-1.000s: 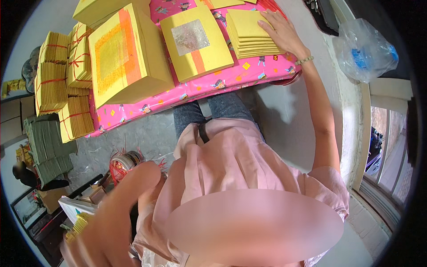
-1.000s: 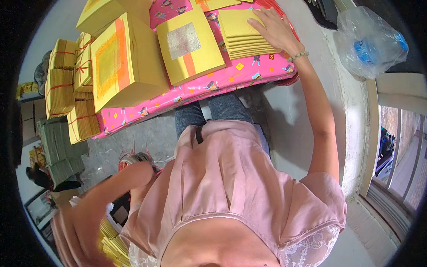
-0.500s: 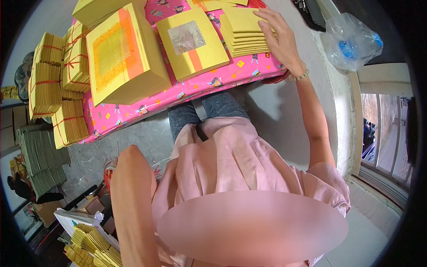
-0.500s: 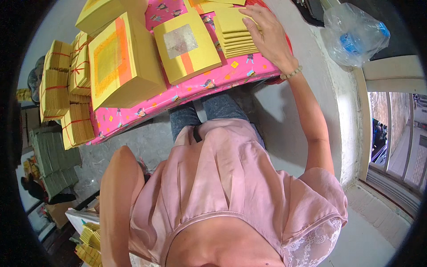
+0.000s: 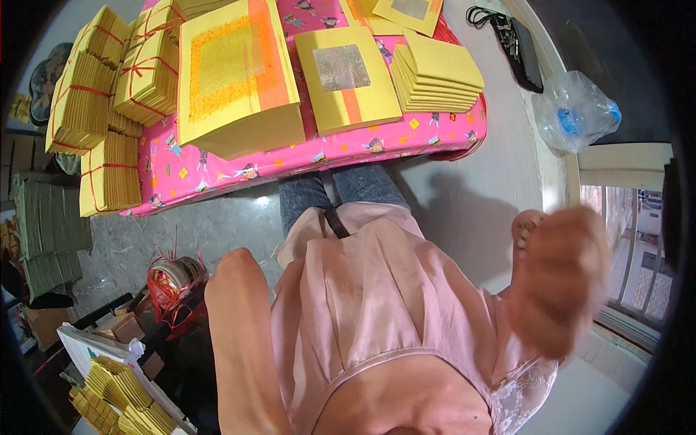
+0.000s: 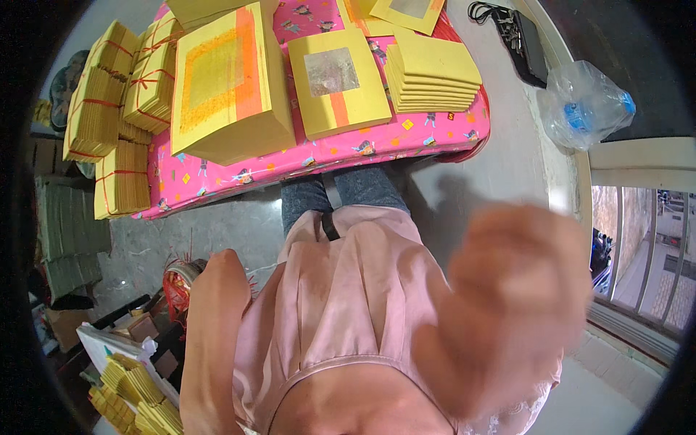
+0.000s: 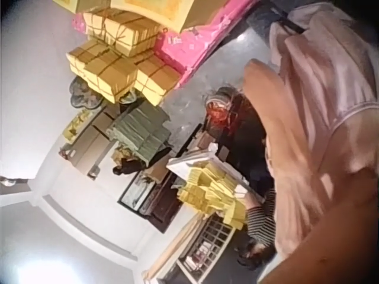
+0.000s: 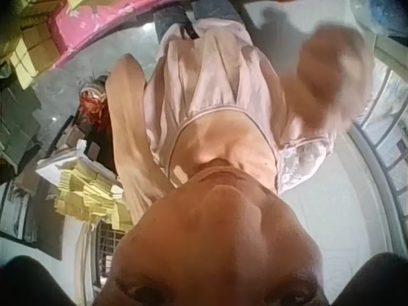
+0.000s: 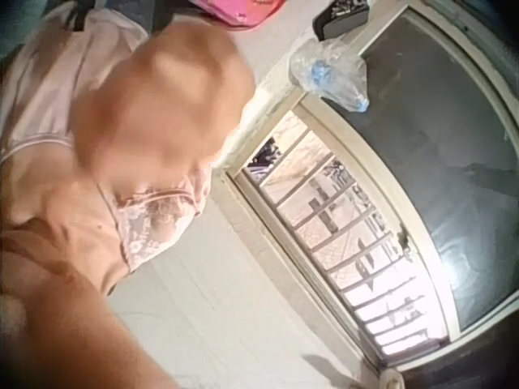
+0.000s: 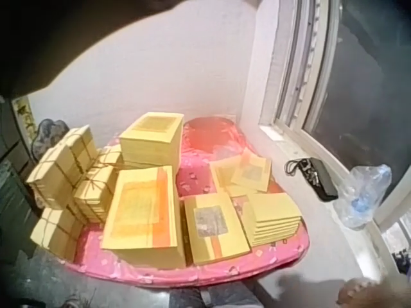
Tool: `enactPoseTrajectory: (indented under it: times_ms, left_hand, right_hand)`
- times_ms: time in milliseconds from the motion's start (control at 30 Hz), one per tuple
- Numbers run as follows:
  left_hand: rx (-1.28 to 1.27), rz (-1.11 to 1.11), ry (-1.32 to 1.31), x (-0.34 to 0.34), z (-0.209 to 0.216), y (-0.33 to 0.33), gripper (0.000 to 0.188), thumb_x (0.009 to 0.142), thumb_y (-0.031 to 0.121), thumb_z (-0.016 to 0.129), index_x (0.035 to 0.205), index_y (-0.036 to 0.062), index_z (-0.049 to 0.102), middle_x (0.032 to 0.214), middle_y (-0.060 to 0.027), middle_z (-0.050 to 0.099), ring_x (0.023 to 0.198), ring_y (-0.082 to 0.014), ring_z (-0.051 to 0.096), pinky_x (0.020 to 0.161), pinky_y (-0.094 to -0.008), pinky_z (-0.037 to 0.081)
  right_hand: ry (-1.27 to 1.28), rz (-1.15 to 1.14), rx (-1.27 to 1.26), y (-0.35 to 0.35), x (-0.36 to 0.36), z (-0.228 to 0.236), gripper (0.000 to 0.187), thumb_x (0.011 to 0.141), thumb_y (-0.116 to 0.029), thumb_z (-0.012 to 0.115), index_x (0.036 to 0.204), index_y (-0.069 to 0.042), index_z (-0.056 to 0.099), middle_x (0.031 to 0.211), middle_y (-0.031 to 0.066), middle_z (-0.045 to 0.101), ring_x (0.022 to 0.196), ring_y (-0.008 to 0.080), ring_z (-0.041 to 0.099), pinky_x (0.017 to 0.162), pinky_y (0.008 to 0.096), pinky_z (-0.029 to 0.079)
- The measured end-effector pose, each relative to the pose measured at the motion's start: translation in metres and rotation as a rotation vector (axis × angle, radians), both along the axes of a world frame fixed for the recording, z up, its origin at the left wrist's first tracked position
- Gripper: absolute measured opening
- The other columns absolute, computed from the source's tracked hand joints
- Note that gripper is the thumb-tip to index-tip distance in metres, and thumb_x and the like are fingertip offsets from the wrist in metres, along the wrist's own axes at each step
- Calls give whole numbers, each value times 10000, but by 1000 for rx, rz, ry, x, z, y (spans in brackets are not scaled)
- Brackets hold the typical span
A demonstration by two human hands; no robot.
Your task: Fold and stack sheets of joss paper on a table.
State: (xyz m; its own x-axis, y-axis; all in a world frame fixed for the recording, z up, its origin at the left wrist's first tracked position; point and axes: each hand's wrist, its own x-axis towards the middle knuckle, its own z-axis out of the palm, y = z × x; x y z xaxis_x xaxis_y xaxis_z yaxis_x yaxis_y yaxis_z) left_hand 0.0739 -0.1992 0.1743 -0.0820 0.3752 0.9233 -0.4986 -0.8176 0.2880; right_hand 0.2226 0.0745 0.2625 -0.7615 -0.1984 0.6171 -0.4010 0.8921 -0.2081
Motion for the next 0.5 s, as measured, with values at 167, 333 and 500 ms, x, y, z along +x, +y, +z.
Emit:
enactPoseTrajectory:
  times_ms: [167,333,500]
  left_hand:
    - [25,-35,11,8,7,-14,114,865,132,637,786,141,554,738,39,585,632,-68,610,505,-246,481]
    - [74,-81,32,16,21,-17,97,870,135,632,800,139,565,747,45,590,639,-70,622,503,-246,486]
    - [77,-25,104,27,39,-26,80,875,138,627,813,138,576,755,51,595,646,-72,634,502,-246,490]
  right_hand:
    - [-76,180,32,-20,-2,27,318,557,-106,728,820,-112,549,758,53,517,646,222,505,507,356,442]
    - [-89,220,92,-34,-4,43,312,611,-137,704,852,-93,510,772,56,493,681,207,481,508,325,468]
    - [-43,363,123,-42,-26,41,317,664,-168,679,883,-73,470,786,59,469,716,191,457,508,295,494]
